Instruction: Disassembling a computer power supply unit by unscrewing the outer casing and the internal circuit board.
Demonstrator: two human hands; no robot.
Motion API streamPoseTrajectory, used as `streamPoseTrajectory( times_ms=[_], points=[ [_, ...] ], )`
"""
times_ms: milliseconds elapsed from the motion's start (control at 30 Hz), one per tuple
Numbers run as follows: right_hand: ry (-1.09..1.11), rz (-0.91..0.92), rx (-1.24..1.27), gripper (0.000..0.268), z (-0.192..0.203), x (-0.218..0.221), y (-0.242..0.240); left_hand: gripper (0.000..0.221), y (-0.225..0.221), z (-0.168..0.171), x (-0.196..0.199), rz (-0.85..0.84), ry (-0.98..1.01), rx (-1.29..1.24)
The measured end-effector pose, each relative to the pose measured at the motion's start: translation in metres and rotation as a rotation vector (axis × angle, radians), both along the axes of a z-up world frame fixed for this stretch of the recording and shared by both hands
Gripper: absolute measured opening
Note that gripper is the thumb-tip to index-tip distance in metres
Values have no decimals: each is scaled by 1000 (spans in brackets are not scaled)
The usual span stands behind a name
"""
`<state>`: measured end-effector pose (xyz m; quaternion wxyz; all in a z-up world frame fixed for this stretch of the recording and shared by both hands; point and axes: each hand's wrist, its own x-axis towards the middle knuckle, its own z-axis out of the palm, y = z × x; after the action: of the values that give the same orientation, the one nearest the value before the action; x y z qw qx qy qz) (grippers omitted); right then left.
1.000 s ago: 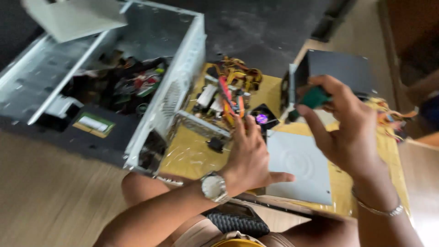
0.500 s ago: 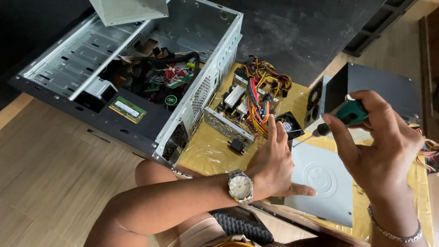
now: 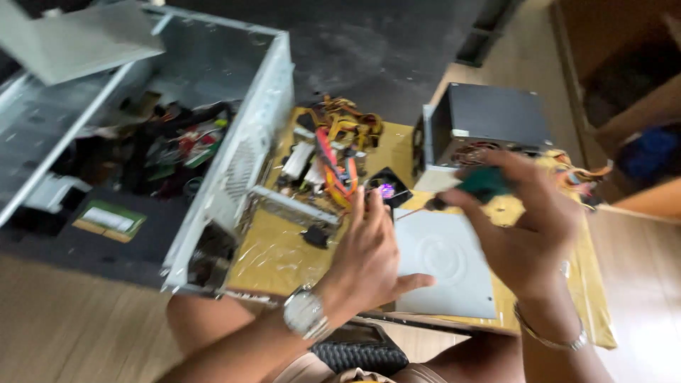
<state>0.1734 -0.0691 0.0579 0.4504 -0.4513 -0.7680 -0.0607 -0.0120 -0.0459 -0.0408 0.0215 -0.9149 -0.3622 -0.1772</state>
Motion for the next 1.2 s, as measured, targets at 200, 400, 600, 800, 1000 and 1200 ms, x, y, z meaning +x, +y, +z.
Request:
streamPoseTrajectory(
  times_ms=[200,400,600,800,1000,1200],
  points=[
    [702,-486,-59,20,-87,147,-89,84,-46,4,-23,-116,-454,-156],
    [207,-983,-131,23,-166,200,-154,96,-62,-22,-22,75,-913,-526],
    [513,-935,-29,46,-185,180,-142,105,-43,-94,-13,-135,-1223,-1137],
    [307,-934,-79,29,-168,153,-124,106,-39,-95,-7,-1,-1385,-1170],
    [208,-855,-82,14,-158,154,-129,92,-46,-77,2,137,-1491,-1156],
    [353,-260,-383,66,-82,109,-101,69,-46,-56,4,8,-1525,-1187]
  ],
)
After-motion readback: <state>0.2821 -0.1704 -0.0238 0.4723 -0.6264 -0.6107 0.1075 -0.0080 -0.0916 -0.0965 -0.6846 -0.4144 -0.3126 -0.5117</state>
